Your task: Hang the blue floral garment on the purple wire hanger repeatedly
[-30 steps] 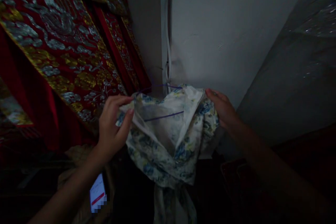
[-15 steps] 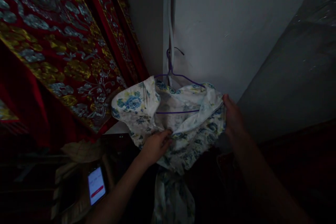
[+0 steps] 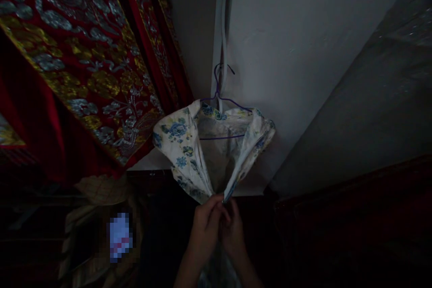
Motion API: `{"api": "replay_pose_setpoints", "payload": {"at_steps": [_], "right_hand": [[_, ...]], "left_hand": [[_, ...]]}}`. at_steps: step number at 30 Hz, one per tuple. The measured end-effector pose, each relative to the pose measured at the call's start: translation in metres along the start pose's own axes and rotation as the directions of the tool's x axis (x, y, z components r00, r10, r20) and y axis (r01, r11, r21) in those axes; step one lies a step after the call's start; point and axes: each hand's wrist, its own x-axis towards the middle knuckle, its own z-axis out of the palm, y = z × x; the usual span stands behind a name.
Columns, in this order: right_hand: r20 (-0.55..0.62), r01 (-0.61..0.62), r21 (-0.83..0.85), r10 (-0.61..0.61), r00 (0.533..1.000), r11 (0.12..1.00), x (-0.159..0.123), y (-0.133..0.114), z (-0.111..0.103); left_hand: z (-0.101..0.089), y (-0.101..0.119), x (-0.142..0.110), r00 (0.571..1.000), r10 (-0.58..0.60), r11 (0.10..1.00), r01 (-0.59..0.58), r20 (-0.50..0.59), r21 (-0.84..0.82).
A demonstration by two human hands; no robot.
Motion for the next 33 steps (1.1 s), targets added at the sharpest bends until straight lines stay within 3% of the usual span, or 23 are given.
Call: {"api": "replay_pose_setpoints", "payload": {"at_steps": [3, 6, 11, 18, 21, 28, 30, 33], "right_hand": [[0.055, -0.051, 0.06, 0.048, 0.997, 0.997, 0.021, -0.019, 0.011], [0.118, -0.078, 0.062, 0.07, 0.991, 0.995, 0.046, -0.039, 0.006], [0.142, -0.051, 0.068, 0.041, 0.989, 0.996, 0.043, -0.049, -0.004], [0.183, -0.023, 0.078, 0.008, 0.983, 0.997, 0.047, -0.057, -0.01], [0.287, -0.054, 0.103, 0.022, 0.958, 0.993, 0.053, -0.049, -0.018], [0.392, -0.268, 0.073, 0.22, 0.893, 0.961, 0.061, 0.002, -0.06], [0.391, -0.298, 0.073, 0.248, 0.886, 0.952, 0.064, 0.012, -0.065], [0.399, -0.312, 0.058, 0.265, 0.878, 0.948, 0.074, 0.017, -0.067]], "left_hand": [[0.002, -0.001, 0.002, 0.992, 0.044, 0.999, -0.041, -0.119, 0.03], [-0.003, -0.002, 0.004, 0.975, 0.065, 0.997, -0.054, -0.214, 0.057], [-0.01, -0.001, 0.004, 0.971, -0.046, 0.994, 0.023, -0.235, -0.103], [0.0, 0.013, 0.005, 0.955, -0.125, 0.942, 0.03, -0.268, -0.335], [-0.004, 0.042, 0.028, 0.947, -0.147, 0.91, 0.016, -0.286, -0.414], [-0.027, 0.149, 0.12, 0.981, -0.011, 0.902, -0.073, -0.192, -0.425], [-0.027, 0.168, 0.133, 0.978, 0.057, 0.891, -0.14, -0.198, -0.432], [-0.026, 0.176, 0.135, 0.965, 0.17, 0.907, -0.232, -0.199, -0.351]]}}
